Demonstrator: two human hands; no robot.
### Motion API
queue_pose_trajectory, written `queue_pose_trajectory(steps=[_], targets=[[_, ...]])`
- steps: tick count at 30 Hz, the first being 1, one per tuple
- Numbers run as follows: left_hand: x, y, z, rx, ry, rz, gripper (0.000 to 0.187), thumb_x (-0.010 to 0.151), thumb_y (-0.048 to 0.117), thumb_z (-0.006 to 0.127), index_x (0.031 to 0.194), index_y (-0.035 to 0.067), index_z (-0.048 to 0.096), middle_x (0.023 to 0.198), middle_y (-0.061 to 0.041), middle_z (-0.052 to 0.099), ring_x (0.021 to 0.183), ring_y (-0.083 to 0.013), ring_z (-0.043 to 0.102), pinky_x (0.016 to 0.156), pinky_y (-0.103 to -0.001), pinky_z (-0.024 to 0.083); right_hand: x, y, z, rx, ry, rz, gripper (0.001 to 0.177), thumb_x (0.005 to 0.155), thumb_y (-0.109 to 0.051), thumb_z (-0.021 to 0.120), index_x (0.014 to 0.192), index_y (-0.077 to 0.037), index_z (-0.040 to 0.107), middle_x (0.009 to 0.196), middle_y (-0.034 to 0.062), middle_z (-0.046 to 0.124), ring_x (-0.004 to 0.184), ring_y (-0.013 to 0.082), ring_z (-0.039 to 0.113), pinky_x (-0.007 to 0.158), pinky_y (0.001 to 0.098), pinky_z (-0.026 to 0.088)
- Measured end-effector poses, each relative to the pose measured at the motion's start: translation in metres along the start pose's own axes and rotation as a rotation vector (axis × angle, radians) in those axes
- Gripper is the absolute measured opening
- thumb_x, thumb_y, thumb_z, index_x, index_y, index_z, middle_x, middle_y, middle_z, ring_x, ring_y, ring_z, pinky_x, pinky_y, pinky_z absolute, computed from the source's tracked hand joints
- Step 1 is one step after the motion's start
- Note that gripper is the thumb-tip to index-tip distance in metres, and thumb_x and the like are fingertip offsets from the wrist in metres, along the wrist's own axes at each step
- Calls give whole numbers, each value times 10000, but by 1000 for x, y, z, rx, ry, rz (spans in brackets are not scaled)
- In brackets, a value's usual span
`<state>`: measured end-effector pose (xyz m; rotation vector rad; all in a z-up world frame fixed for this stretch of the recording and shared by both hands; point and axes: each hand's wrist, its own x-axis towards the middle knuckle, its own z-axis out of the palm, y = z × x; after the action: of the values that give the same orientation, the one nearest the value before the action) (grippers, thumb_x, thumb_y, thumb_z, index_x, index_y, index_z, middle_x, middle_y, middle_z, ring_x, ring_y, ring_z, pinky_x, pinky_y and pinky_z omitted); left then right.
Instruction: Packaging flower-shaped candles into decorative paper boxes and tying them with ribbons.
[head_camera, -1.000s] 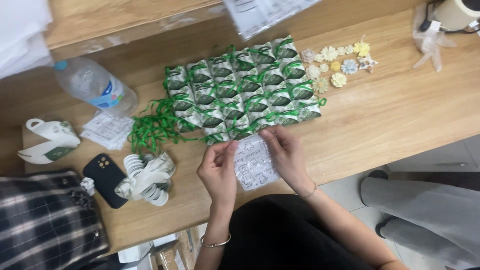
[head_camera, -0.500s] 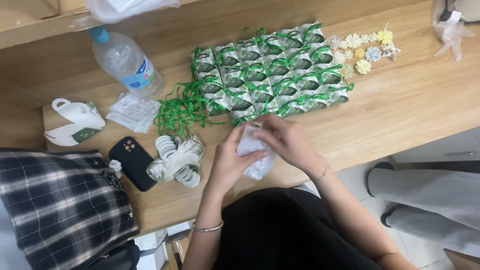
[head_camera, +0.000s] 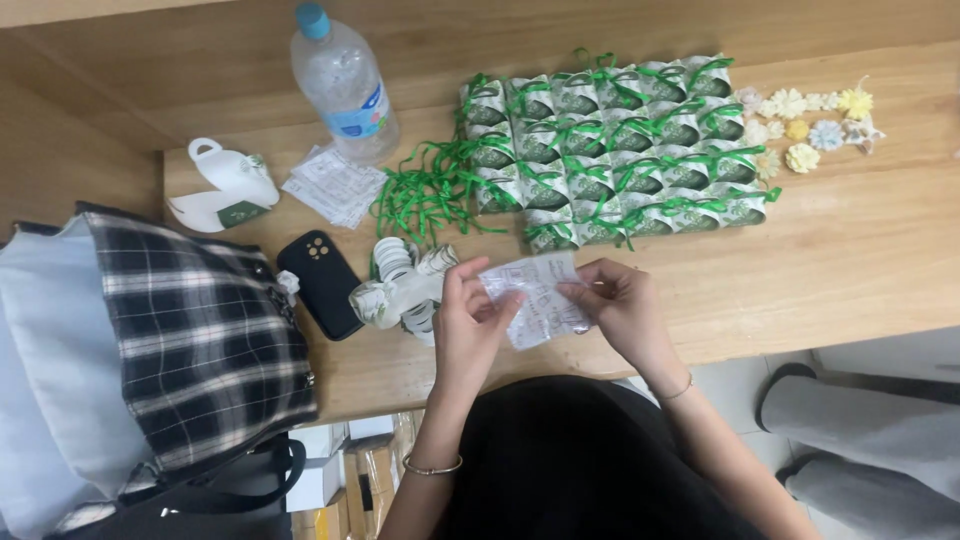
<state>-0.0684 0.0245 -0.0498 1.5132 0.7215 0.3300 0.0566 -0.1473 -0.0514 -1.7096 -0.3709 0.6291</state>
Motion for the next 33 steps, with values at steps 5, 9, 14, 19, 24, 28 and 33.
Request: queue_pose_trajectory(steps=[5, 9, 14, 19, 24, 28, 33], targets=[[-10, 37, -27, 469, -36, 809, 1115, 659, 343, 909, 1538, 17, 306, 1481, -266, 397, 1320, -416, 503, 1041, -473, 484, 8, -24, 13, -298, -235, 41, 84, 896, -40, 742, 972, -4, 743, 731, 52, 754, 584, 77, 642, 476, 264, 526], [-13, 33, -36, 343, -409, 634, 862, 828, 216, 837, 1561, 140, 389, 1529, -226, 426, 1312, -363, 559, 968, -415, 538, 18, -42, 26, -260, -346, 90, 148, 854, -13, 753, 977, 3, 674, 767, 45, 754, 576, 61, 642, 413, 232, 536], [3, -3, -59, 353, -428, 407, 400, 996, 132, 685, 1392, 184, 677, 1162, -106, 732, 1059, -253, 731, 916, -344, 581, 37, -36, 17, -128, -335, 100, 229, 884, -34, 739, 1073, -23, 609, 793, 74, 736, 580, 76, 623, 407, 232, 453], [62, -22, -99, 169, -3, 349, 319, 958, 168, 680, 1270, 102, 689, 1202, -134, 757, 1032, -289, 758, 799, -339, 586, 59, -19, 3, -63, -216, 88, 193, 971, -147, 629, 1132, -45, 602, 875, 71, 772, 603, 106, 678, 492, 230, 496], [172, -86, -157, 453, 441, 385, 343, 1039, 180, 637, 1334, 5, 635, 1310, -262, 669, 1206, -409, 652, 1026, -442, 518, 50, 0, -9, -132, -154, 80, 173, 1007, -102, 576, 1137, -5, 634, 931, 113, 781, 701, 149, 715, 587, 280, 543], [268, -165, -188, 655, 491, 412, 489, 860, 132, 737, 1311, -25, 631, 1274, -296, 661, 1174, -447, 635, 1021, -469, 502, 42, 22, -21, -135, -183, 127, 206, 987, -59, 562, 1168, -16, 650, 947, 116, 781, 723, 159, 700, 604, 290, 539], [292, -155, -182, 856, 359, 95, 543, 839, 226, 798, 1330, 61, 635, 1376, -226, 589, 1267, -406, 563, 1055, -481, 492, 29, 36, -32, -197, -125, 227, 233, 966, -41, 551, 1168, -22, 667, 946, 109, 798, 742, 174, 738, 621, 311, 575]])
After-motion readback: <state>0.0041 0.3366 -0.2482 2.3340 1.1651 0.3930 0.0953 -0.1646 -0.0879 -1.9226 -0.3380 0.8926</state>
